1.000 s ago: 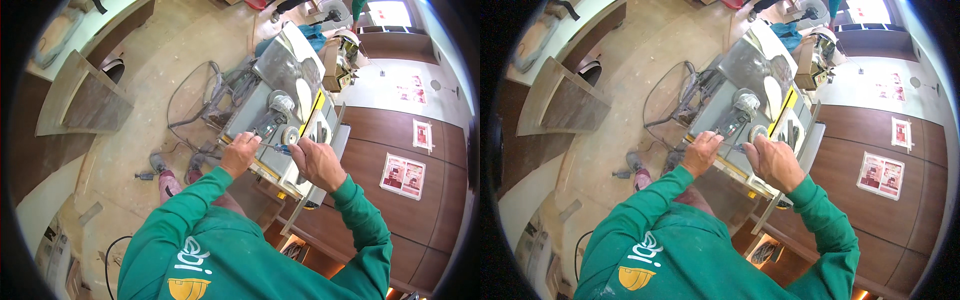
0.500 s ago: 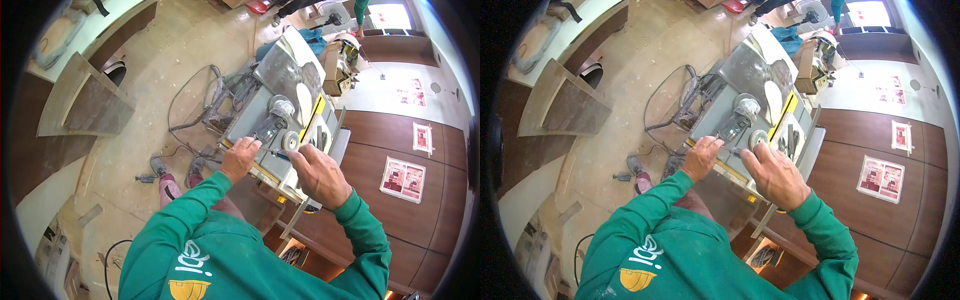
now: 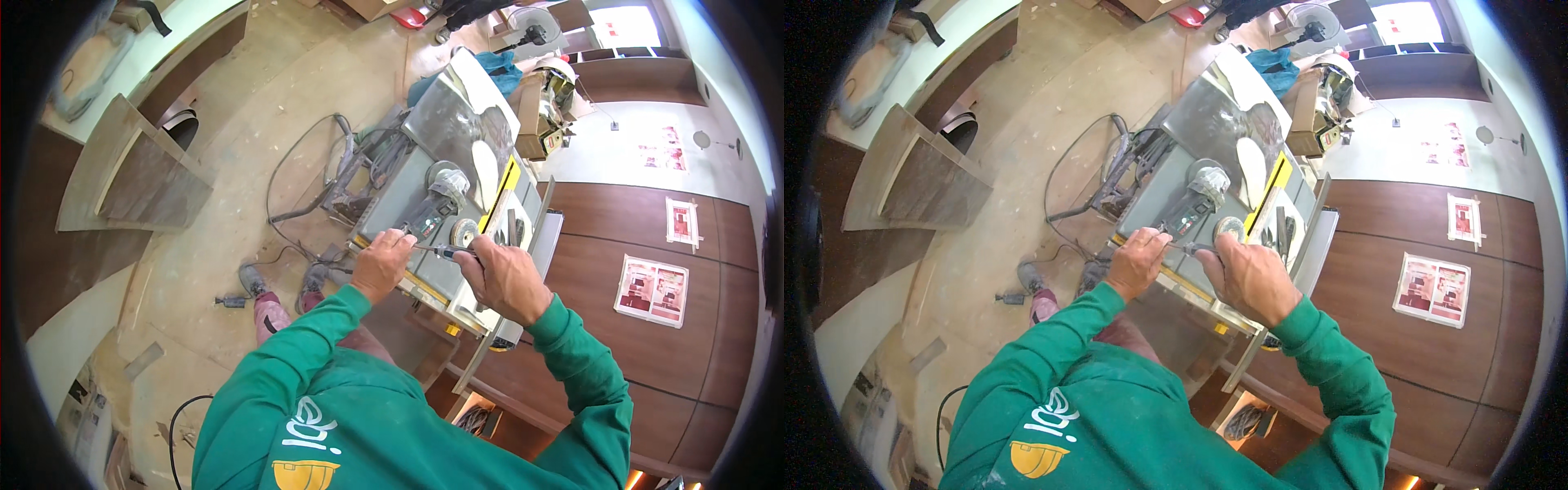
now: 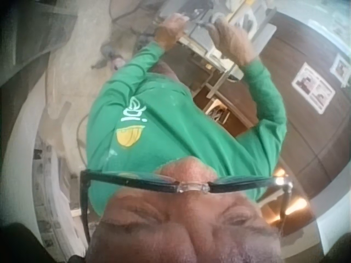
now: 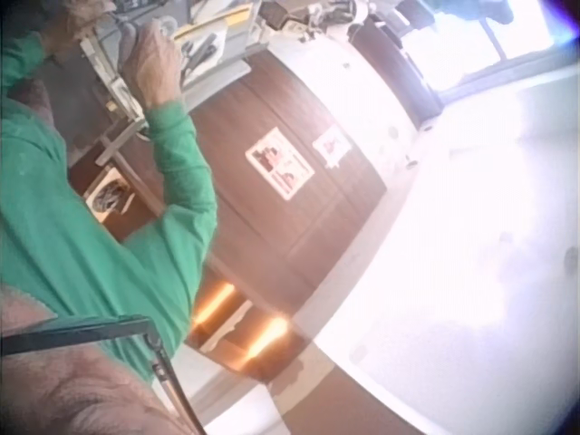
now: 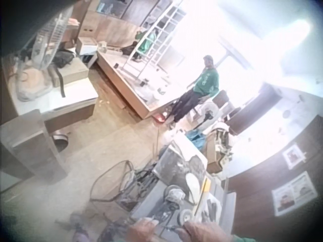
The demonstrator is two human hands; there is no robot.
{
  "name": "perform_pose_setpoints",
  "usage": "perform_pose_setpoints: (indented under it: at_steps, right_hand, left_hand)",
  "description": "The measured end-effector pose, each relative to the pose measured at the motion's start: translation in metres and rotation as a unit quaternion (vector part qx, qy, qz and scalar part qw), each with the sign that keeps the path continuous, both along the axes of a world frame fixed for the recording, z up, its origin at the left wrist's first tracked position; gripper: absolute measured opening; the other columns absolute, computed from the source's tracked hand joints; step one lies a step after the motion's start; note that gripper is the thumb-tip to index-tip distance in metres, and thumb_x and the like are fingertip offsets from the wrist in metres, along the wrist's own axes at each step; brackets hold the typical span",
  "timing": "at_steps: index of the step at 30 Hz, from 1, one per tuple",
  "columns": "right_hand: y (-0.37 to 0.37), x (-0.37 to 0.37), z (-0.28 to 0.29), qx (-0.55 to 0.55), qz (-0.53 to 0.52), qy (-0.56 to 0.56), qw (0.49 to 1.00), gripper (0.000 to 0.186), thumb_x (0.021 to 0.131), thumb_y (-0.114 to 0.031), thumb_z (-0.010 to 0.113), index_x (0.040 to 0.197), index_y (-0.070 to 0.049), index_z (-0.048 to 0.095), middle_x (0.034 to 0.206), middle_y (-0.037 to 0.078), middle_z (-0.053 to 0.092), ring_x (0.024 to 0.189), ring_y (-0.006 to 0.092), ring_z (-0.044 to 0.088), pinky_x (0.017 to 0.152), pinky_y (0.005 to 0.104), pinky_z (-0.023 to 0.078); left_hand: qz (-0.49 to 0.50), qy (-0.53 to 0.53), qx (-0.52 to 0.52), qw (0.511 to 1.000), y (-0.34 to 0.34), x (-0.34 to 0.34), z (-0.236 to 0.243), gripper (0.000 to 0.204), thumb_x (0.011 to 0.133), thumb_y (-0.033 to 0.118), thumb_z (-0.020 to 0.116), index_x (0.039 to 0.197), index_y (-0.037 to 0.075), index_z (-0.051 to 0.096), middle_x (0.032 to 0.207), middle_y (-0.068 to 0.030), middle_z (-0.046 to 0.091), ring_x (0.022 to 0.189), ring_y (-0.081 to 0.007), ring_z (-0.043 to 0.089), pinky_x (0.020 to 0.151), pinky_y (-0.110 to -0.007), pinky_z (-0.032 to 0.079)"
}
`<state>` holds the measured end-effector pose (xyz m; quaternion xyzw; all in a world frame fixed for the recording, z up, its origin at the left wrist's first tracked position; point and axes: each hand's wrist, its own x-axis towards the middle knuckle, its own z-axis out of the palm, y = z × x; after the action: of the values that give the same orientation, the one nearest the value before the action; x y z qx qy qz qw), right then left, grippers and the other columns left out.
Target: The person uses a screwdriver to remove screws from the casing of a small electronic device on a workbench. They then manipulate the internal components with their hands, appearing to troubleshoot or fix a malfunction.
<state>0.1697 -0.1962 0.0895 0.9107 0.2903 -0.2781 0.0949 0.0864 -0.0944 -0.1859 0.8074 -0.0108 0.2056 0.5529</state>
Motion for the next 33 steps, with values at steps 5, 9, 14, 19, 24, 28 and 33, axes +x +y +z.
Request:
perform_pose_setpoints:
  at_steps: [5,9,14,19,24,28,33]
  right_hand:
    - [0.007,-0.007,0.010,0.112,0.149,-0.059,0.981,0.026,0.108,-0.026,0.069,0.107,-0.002,0.058,0.073,0.018,0.065,0.070,0.0420,0.071,0.061,0.0542,0.054]
    - [0.006,-0.009,0.013,-0.011,0.011,-0.012,1.000,0.029,0.105,-0.026,0.073,0.119,-0.003,0.063,0.090,0.018,0.070,0.083,0.0384,0.073,0.069,0.0512,0.056]
    - [0.016,-0.018,0.024,0.074,0.134,-0.068,0.986,0.032,0.103,-0.023,0.077,0.123,-0.003,0.061,0.094,0.017,0.069,0.087,0.0365,0.074,0.068,0.0485,0.058]
    - [0.013,-0.011,0.012,-0.064,-0.013,0.011,0.998,0.031,0.100,-0.021,0.077,0.120,-0.003,0.061,0.097,0.016,0.066,0.088,0.0380,0.073,0.071,0.0475,0.059]
    - [0.016,-0.021,0.024,0.074,0.123,-0.069,0.987,0.028,0.103,-0.024,0.074,0.115,-0.003,0.060,0.092,0.018,0.067,0.083,0.0395,0.073,0.068,0.0494,0.059]
    - [0.010,-0.012,0.010,-0.055,0.024,-0.010,0.998,0.035,0.101,-0.022,0.075,0.125,-0.002,0.059,0.100,0.018,0.066,0.091,0.0387,0.073,0.075,0.0485,0.060]
    - [0.018,-0.026,0.024,0.080,0.116,-0.059,0.988,0.025,0.102,-0.020,0.073,0.115,-0.002,0.061,0.090,0.015,0.062,0.086,0.0384,0.071,0.073,0.0485,0.059]
  left_hand:
    - [0.002,-0.006,0.002,1.000,0.002,-0.001,-0.005,0.028,0.097,0.009,0.074,0.124,0.009,0.072,0.116,-0.0125,0.070,0.109,-0.0365,0.071,0.091,-0.047,0.061]
    - [-0.003,-0.002,-0.008,1.000,0.002,-0.001,0.000,0.027,0.097,0.008,0.073,0.124,0.009,0.071,0.117,-0.0132,0.070,0.110,-0.0368,0.070,0.092,-0.047,0.060]
    - [-0.009,0.004,-0.001,1.000,0.002,-0.002,-0.004,0.027,0.098,0.009,0.073,0.124,0.009,0.071,0.117,-0.0137,0.070,0.111,-0.0372,0.070,0.093,-0.047,0.060]
    - [-0.007,0.001,-0.008,1.000,0.000,-0.001,-0.003,0.027,0.097,0.010,0.074,0.124,0.010,0.072,0.118,-0.0125,0.070,0.109,-0.0369,0.071,0.091,-0.047,0.061]
    - [0.006,-0.003,0.003,1.000,0.001,-0.001,-0.002,0.026,0.097,0.011,0.075,0.123,0.011,0.072,0.117,-0.0118,0.070,0.108,-0.0364,0.071,0.089,-0.047,0.061]
    - [0.007,-0.007,-0.004,1.000,0.000,0.000,0.001,0.026,0.097,0.011,0.075,0.123,0.011,0.072,0.117,-0.0118,0.070,0.108,-0.0366,0.071,0.088,-0.047,0.061]
    - [0.000,0.004,0.014,1.000,-0.001,-0.002,-0.004,0.025,0.097,0.010,0.075,0.122,0.011,0.072,0.116,-0.0119,0.070,0.107,-0.0370,0.071,0.088,-0.047,0.061]
